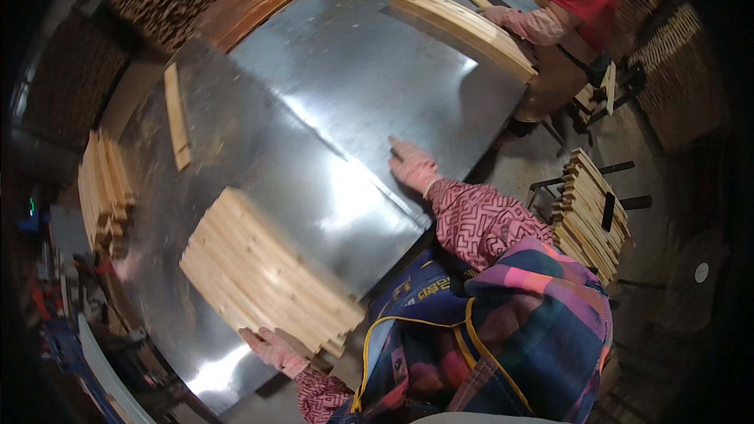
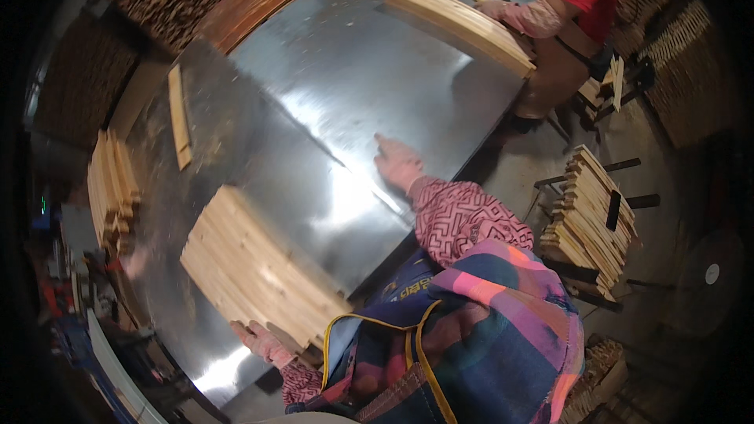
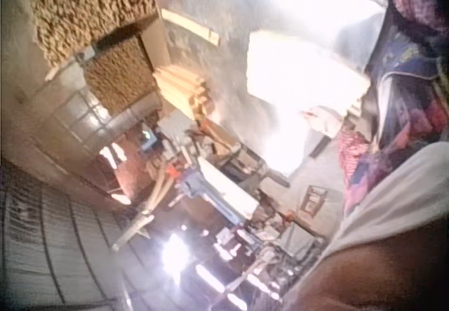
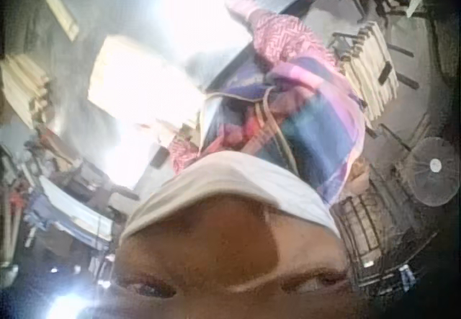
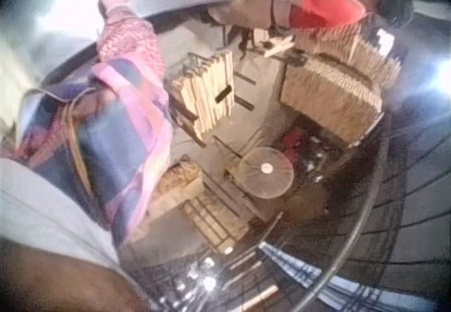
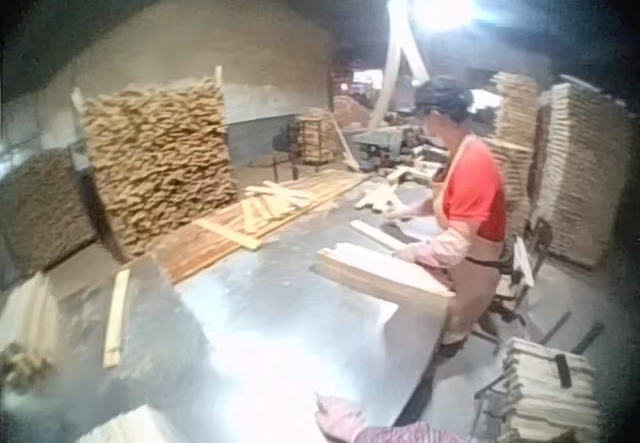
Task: The person stacks wooden planks on a metal table and then uses a compressed air hose to blow dust and debris off a large blue industrial machine. The person moves around the equipment to clean various surfaces and crevices.
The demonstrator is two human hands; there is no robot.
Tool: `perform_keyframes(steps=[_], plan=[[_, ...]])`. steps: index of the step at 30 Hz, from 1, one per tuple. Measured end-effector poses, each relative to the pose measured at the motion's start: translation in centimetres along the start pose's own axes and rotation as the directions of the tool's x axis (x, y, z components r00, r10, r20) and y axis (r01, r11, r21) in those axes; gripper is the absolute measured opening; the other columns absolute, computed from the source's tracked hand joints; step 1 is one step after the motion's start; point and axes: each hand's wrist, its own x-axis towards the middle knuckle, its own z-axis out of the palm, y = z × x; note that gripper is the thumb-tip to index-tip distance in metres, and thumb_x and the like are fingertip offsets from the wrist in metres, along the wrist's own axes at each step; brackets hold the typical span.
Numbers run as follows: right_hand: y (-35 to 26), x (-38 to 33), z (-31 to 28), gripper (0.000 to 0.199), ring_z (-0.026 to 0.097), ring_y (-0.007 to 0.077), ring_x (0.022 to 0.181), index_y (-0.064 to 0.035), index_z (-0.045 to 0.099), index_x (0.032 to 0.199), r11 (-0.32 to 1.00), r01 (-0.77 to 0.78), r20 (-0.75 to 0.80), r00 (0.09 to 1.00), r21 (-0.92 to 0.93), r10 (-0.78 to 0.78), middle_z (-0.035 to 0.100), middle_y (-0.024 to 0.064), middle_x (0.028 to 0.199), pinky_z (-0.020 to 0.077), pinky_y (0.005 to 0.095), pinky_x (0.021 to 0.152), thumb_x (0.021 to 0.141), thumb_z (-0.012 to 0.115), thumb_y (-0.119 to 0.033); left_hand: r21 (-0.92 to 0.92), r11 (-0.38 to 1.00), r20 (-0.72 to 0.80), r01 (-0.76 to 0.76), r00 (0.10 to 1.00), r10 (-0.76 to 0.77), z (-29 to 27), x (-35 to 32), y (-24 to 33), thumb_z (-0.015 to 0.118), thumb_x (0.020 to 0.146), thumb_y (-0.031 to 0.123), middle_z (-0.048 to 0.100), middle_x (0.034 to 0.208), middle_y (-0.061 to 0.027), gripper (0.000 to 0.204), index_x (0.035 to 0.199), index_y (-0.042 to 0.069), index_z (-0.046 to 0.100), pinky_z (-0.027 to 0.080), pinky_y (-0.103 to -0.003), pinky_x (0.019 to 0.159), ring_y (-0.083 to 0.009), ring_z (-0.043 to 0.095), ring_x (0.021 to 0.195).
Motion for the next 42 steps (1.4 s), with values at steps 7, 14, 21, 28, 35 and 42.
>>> perform_keyframes(steps=[7, 14, 21, 28, 35, 42], plan=[[27.3, 22.7, -22.8, 0.062, 0.046, 0.0337, 0.13, -0.0101, 0.04, 0.145, 0.914, -0.29, -0.253, 0.942, -0.283, 0.22, 0.047, 0.0187, 0.141, 0.0356, 0.0404, 0.109, 0.093, 0.047, -0.043, -0.182, 0.983, 0.52, 0.003, 0.849, 0.094, 30.2, -15.1, 28.9, 0.057, 0.092, 0.009, 0.057, 0.13, -0.0125, 0.049, 0.14, 0.004, 0.047, 0.041, -0.033, 0.102, -0.0229, 0.054, 0.12], [40.9, 40.4, -33.7, 0.072, 0.041, 0.0341, 0.134, -0.0066, 0.034, 0.147, 0.896, -0.387, -0.203, 0.916, -0.219, 0.346, 0.047, 0.0234, 0.141, 0.0317, 0.0388, 0.111, 0.092, 0.049, -0.051, -0.226, 0.932, 0.875, -0.283, 0.362, 0.322, 49.5, -15.9, 46.3, 0.061, 0.09, 0.023, 0.053, 0.136, -0.0185, 0.05, 0.136, 0.006, 0.052, 0.037, -0.035, 0.109, -0.0327, 0.049, 0.127], [40.8, 39.5, -27.5, 0.062, 0.064, 0.0293, 0.102, 0.0023, 0.065, 0.113, 0.824, -0.439, 0.39, 0.872, 0.359, 0.295, 0.066, 0.0225, 0.111, 0.0479, 0.0365, 0.089, 0.092, 0.056, -0.055, -0.15, 0.965, 0.767, -0.214, 0.591, 0.25, 63.2, -10.9, 49.9, 0.054, 0.094, 0.026, 0.054, 0.135, -0.0209, 0.047, 0.132, 0.0, 0.053, 0.036, -0.037, 0.11, -0.0347, 0.049, 0.127], [29.2, 33.7, -18.8, 0.074, 0.058, 0.0352, 0.117, -0.0024, 0.062, 0.122, 0.928, -0.348, 0.529, 0.767, -0.134, 0.363, 0.063, 0.0242, 0.119, 0.0434, 0.0403, 0.098, 0.086, 0.052, -0.066, -0.211, 0.895, 0.711, -0.392, 0.567, 0.416, 69.6, -8.0, 50.9, 0.057, 0.095, 0.029, 0.06, 0.12, -0.0159, 0.044, 0.129, 0.002, 0.055, 0.04, -0.033, 0.104, -0.026, 0.056, 0.114], [25.2, 24.0, -17.7, 0.064, 0.068, 0.0239, 0.088, 0.0032, 0.063, 0.117, 0.934, -0.199, 0.28, 0.953, 0.297, 0.114, 0.07, 0.0165, 0.103, 0.051, 0.0352, 0.083, 0.081, 0.071, -0.049, -0.428, 0.598, 0.896, 0.677, 0.406, 0.181, 58.6, -10.7, 48.3, 0.072, 0.077, 0.016, 0.043, 0.143, -0.0212, 0.09, 0.15, -0.002, 0.023, 0.024, -0.035, 0.115, -0.0301, 0.035, 0.136], [11.6, 20.0, -19.9, 0.054, 0.06, 0.0151, 0.086, -0.0008, 0.058, 0.121, 0.665, 0.352, -0.026, 0.894, 0.658, -0.447, 0.066, 0.0065, 0.105, 0.0496, 0.0291, 0.075, 0.087, 0.072, -0.04, -0.825, 0.546, 0.455, 0.144, 0.743, 0.491, 37.4, -6.1, 49.6, 0.081, 0.067, 0.022, 0.045, 0.143, -0.0158, 0.107, 0.152, 0.003, 0.019, 0.029, -0.034, 0.113, -0.0262, 0.038, 0.135]])
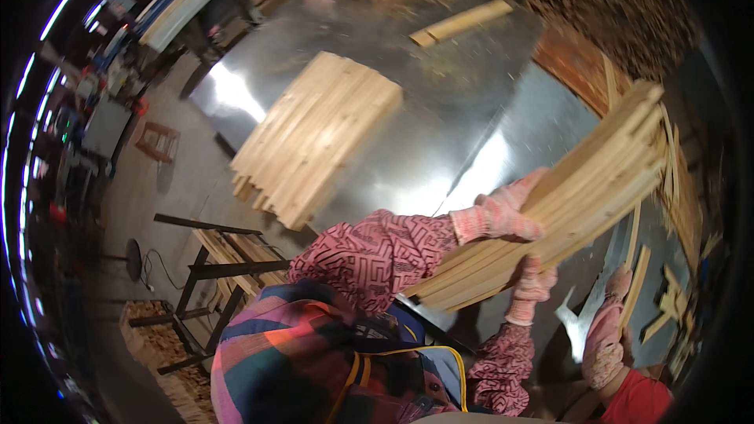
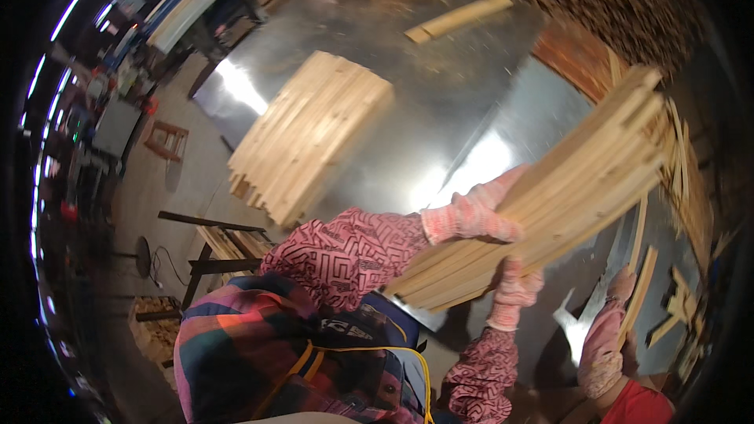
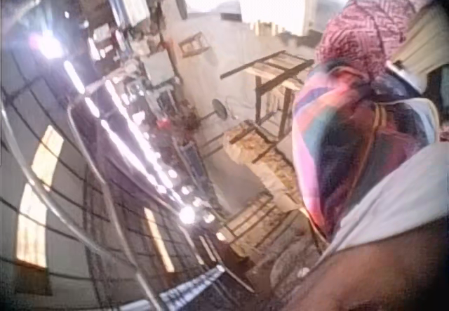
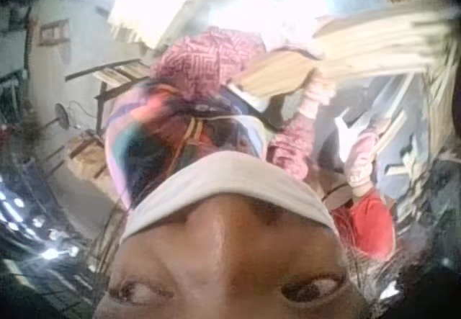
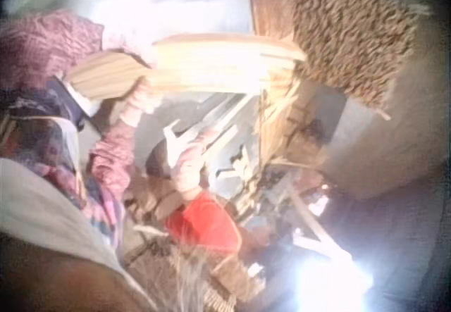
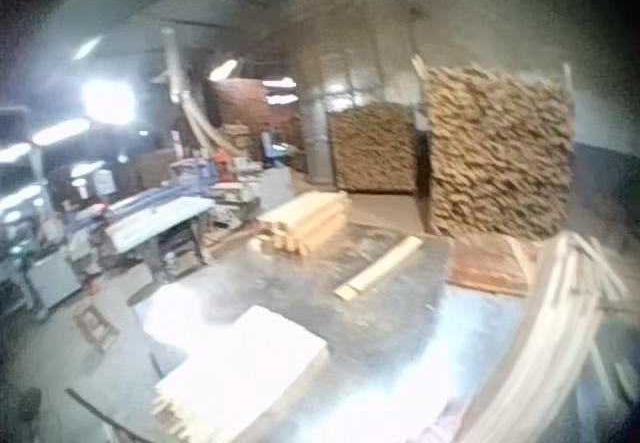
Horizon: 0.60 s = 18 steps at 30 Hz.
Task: The person stacks wooden planks on a metal table and then uses a compressed air hose to blow dust and debris off a large blue industrial machine. The person moves around the equipment to clean various surfaces and crevices.
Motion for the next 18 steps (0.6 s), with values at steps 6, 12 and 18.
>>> perform_keyframes(steps=[6, 12, 18], plan=[[-11.6, 6.2, 9.1, 0.05, 0.064, 0.0191, 0.089, 0.0012, 0.061, 0.118, 0.946, 0.313, 0.002, 0.949, 0.081, -0.314, 0.067, 0.013, 0.107, 0.0516, 0.0322, 0.078, 0.087, 0.07, -0.037, 0.289, 0.865, 0.037, -0.409, 0.908, 0.417, -11.7, -4.5, 15.0, 0.084, 0.066, 0.043, 0.047, 0.139, -0.0187, 0.11, 0.152, 0.01, 0.024, 0.036, -0.037, 0.109, -0.0319, 0.046, 0.129], [-14.7, 5.5, 18.1, 0.055, 0.062, 0.0317, 0.106, -0.0162, 0.061, 0.128, 0.589, 0.484, 0.451, 0.866, -0.647, -0.216, 0.066, 0.0102, 0.12, 0.0508, 0.0381, 0.084, 0.087, 0.059, -0.054, 0.112, 0.946, -0.09, -0.305, 0.945, 0.316, -20.2, -6.2, 7.0, 0.082, 0.068, 0.043, 0.05, 0.137, -0.0117, 0.094, 0.144, 0.009, 0.039, 0.037, -0.038, 0.108, -0.0271, 0.046, 0.128], [-11.3, -6.3, 26.7, 0.054, 0.064, 0.0218, 0.089, -0.0083, 0.054, 0.13, 0.978, 0.199, 0.162, 0.969, -0.058, -0.187, 0.066, 0.0076, 0.107, 0.0531, 0.0349, 0.078, 0.09, 0.064, -0.044, 0.201, 0.97, -0.299, 0.136, 0.951, -0.072, -24.5, -19.7, 1.1, 0.065, 0.083, 0.037, 0.053, 0.132, -0.013, 0.073, 0.144, 0.008, 0.037, 0.044, -0.038, 0.101, -0.0276, 0.052, 0.12]])
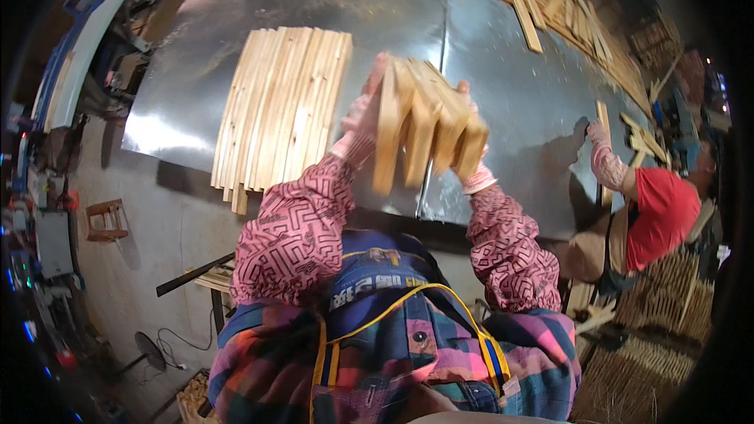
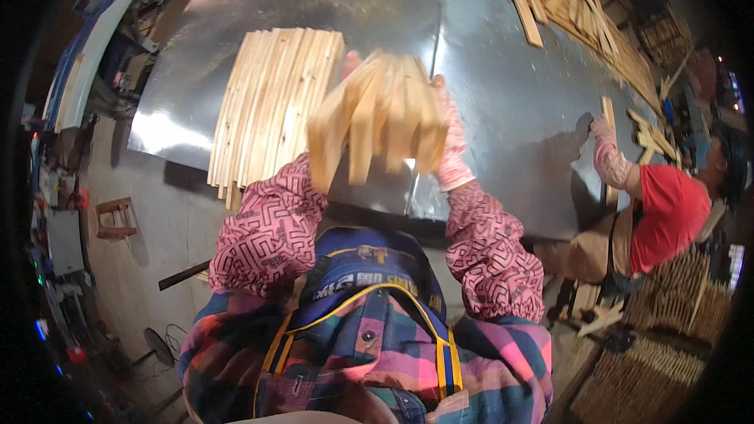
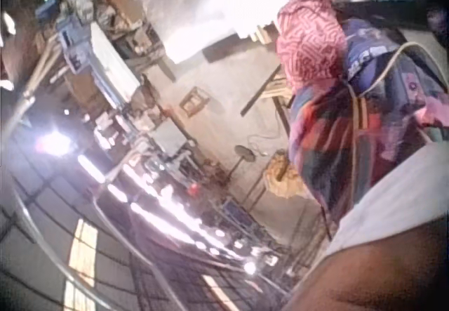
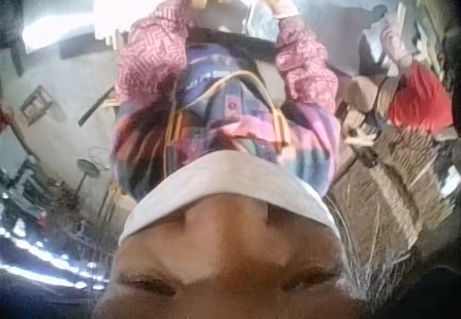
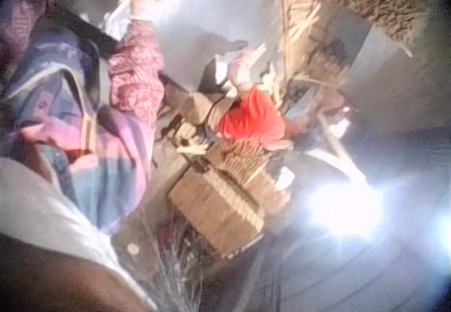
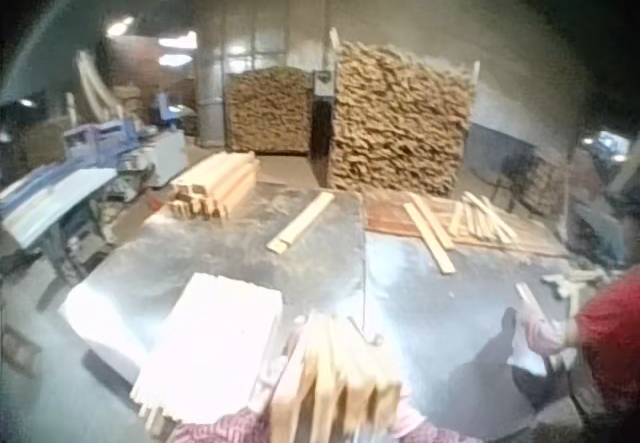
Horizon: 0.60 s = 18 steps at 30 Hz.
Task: The person stacks wooden planks on a metal table and then uses a compressed air hose to blow dust and debris off a large blue industrial machine. The person moves around the equipment to clean various surfaces and crevices.
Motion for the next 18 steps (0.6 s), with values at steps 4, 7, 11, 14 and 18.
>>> perform_keyframes(steps=[4, 7, 11, 14, 18], plan=[[1.0, -5.5, -0.9, 0.047, 0.064, 0.0241, 0.096, -0.0059, 0.053, 0.131, 0.888, -0.143, 0.159, 0.959, -0.437, 0.232, 0.065, 0.0103, 0.11, 0.0519, 0.0354, 0.084, 0.09, 0.06, -0.029, 0.6, 0.783, 0.03, 0.165, 0.973, -0.228, 0.5, -5.1, -5.8, 0.055, 0.09, 0.031, 0.054, 0.13, -0.0148, 0.063, 0.144, 0.007, 0.034, 0.047, -0.038, 0.098, -0.0287, 0.055, 0.116], [6.1, -9.7, -1.9, 0.054, 0.06, 0.0291, 0.109, -0.0054, 0.044, 0.138, 0.682, 0.069, 0.35, 0.893, -0.728, 0.284, 0.061, 0.0147, 0.119, 0.0487, 0.0376, 0.092, 0.086, 0.056, -0.014, 0.944, 0.328, 0.103, 0.021, 0.929, -0.356, 1.8, -6.6, -9.0, 0.048, 0.095, 0.027, 0.055, 0.128, -0.0161, 0.056, 0.145, 0.006, 0.032, 0.049, -0.038, 0.096, -0.0296, 0.056, 0.114], [8.5, -8.8, -2.6, 0.074, 0.052, 0.0325, 0.123, -0.0141, 0.025, 0.151, 0.632, 0.055, 0.54, 0.58, -0.773, 0.61, 0.051, 0.0185, 0.137, 0.0439, 0.0404, 0.103, 0.081, 0.047, -0.003, 0.981, 0.163, 0.172, -0.101, 0.84, -0.515, 1.9, -6.0, -11.6, 0.053, 0.089, 0.018, 0.047, 0.134, -0.0166, 0.064, 0.147, 0.007, 0.027, 0.05, -0.038, 0.093, -0.0339, 0.057, 0.112], [11.2, -8.3, -2.0, 0.057, 0.052, 0.0316, 0.124, -0.0133, 0.038, 0.146, 0.79, -0.269, 0.418, 0.73, -0.551, 0.541, 0.053, 0.0177, 0.136, 0.042, 0.0379, 0.104, 0.09, 0.049, -0.018, 0.872, 0.448, 0.122, 0.199, 0.797, -0.592, 0.8, -4.2, -14.8, 0.054, 0.093, 0.022, 0.06, 0.125, -0.0177, 0.049, 0.139, 0.007, 0.044, 0.047, -0.034, 0.097, -0.0265, 0.057, 0.116], [13.1, -9.7, -2.7, 0.055, 0.049, 0.0318, 0.127, -0.0078, 0.047, 0.141, 0.799, -0.548, 0.153, 0.792, -0.248, 0.591, 0.054, 0.0182, 0.136, 0.0372, 0.0341, 0.107, 0.096, 0.054, -0.039, 0.262, 0.868, -0.418, 0.423, 0.86, -0.293, 3.8, -7.9, -13.8, 0.056, 0.096, 0.035, 0.064, 0.121, -0.0147, 0.051, 0.137, 0.005, 0.049, 0.045, -0.029, 0.098, -0.0214, 0.057, 0.115]])
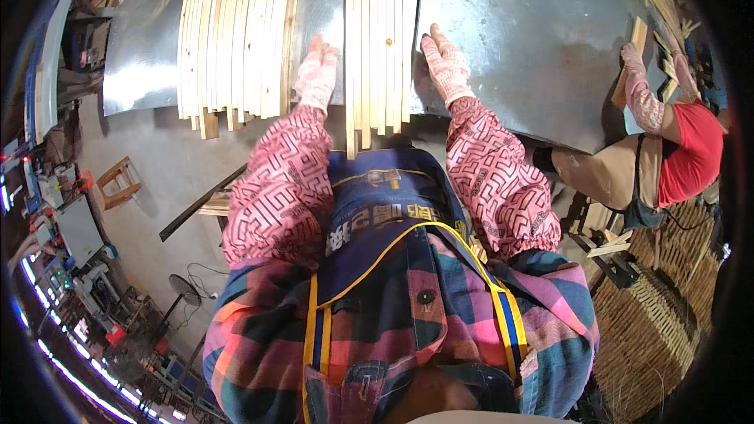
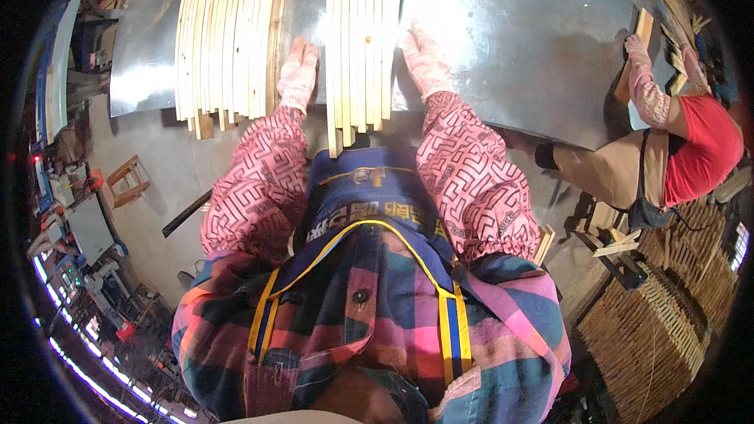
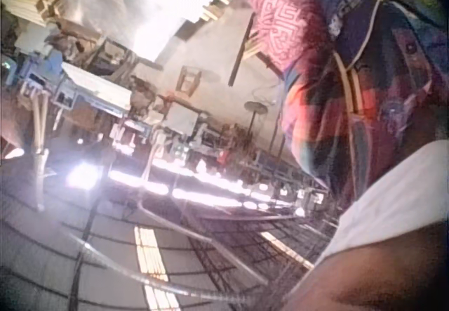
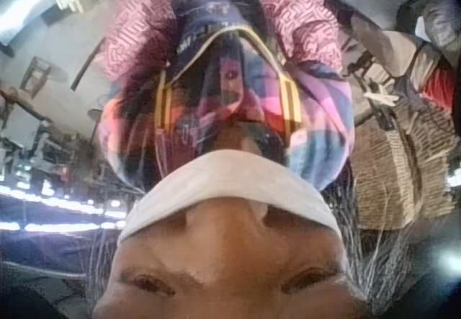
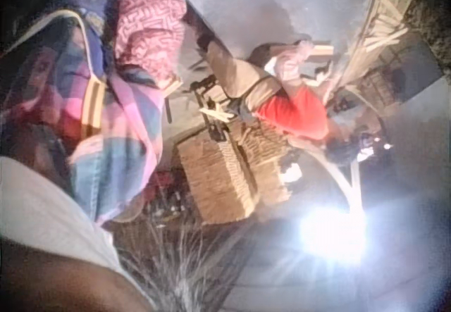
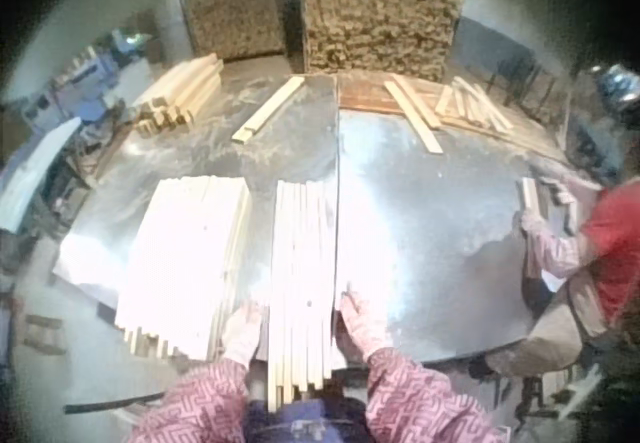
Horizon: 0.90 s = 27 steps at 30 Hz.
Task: The person stacks wooden planks on a metal table and then uses a compressed air hose to blow dust and debris off a large blue industrial machine. The person moves around the equipment to clean various surfaces and crevices.
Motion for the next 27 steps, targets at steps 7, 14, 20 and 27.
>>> perform_keyframes(steps=[7, 14, 20, 27], plan=[[-0.7, -2.3, 6.0, 0.072, 0.039, 0.0333, 0.134, -0.0032, 0.037, 0.146, 0.982, -0.05, -0.088, 0.994, 0.183, 0.067, 0.045, 0.0212, 0.143, 0.0289, 0.0401, 0.112, 0.09, 0.062, -0.043, -0.602, 0.555, 0.418, 0.573, 0.819, -0.393, 4.1, -3.1, -2.0, 0.069, 0.087, 0.031, 0.062, 0.116, -0.0139, 0.059, 0.133, 0.002, 0.045, 0.049, -0.03, 0.089, -0.0241, 0.058, 0.109], [-6.5, -2.7, 1.8, 0.066, 0.058, 0.0236, 0.11, 0.0006, 0.045, 0.136, 0.607, -0.374, 0.419, 0.905, 0.701, 0.074, 0.061, 0.0143, 0.121, 0.0482, 0.0347, 0.094, 0.081, 0.076, -0.019, -0.49, 0.74, 0.558, 0.46, 0.818, -0.139, -1.0, -1.6, 3.9, 0.083, 0.072, 0.01, 0.056, 0.125, -0.0175, 0.106, 0.151, -0.001, 0.013, 0.049, -0.032, 0.092, -0.0244, 0.056, 0.114], [-14.9, -4.8, 8.2, 0.076, 0.06, 0.0219, 0.106, 0.0046, 0.035, 0.142, 0.648, -0.244, 0.307, 0.952, 0.721, 0.017, 0.061, 0.0141, 0.12, 0.0506, 0.0345, 0.09, 0.081, 0.076, -0.013, -0.48, 0.813, 0.516, 0.328, 0.855, -0.04, -12.2, 0.4, 5.4, 0.074, 0.076, -0.002, 0.057, 0.13, -0.0121, 0.087, 0.15, 0.009, 0.03, 0.048, -0.034, 0.097, -0.0212, 0.055, 0.115], [-27.9, -4.6, 23.9, 0.113, 0.06, 0.0288, 0.107, -0.0003, -0.001, 0.152, 0.751, -0.172, 0.402, 0.906, 0.638, -0.134, 0.059, 0.021, 0.125, 0.0484, 0.033, 0.094, 0.079, 0.078, -0.035, -0.61, 0.72, 0.496, 0.332, 0.868, 0.02, -32.5, 5.7, 7.2, 0.067, 0.073, -0.002, 0.056, 0.13, -0.016, 0.083, 0.148, 0.002, 0.03, 0.046, -0.035, 0.101, -0.0274, 0.055, 0.118]])
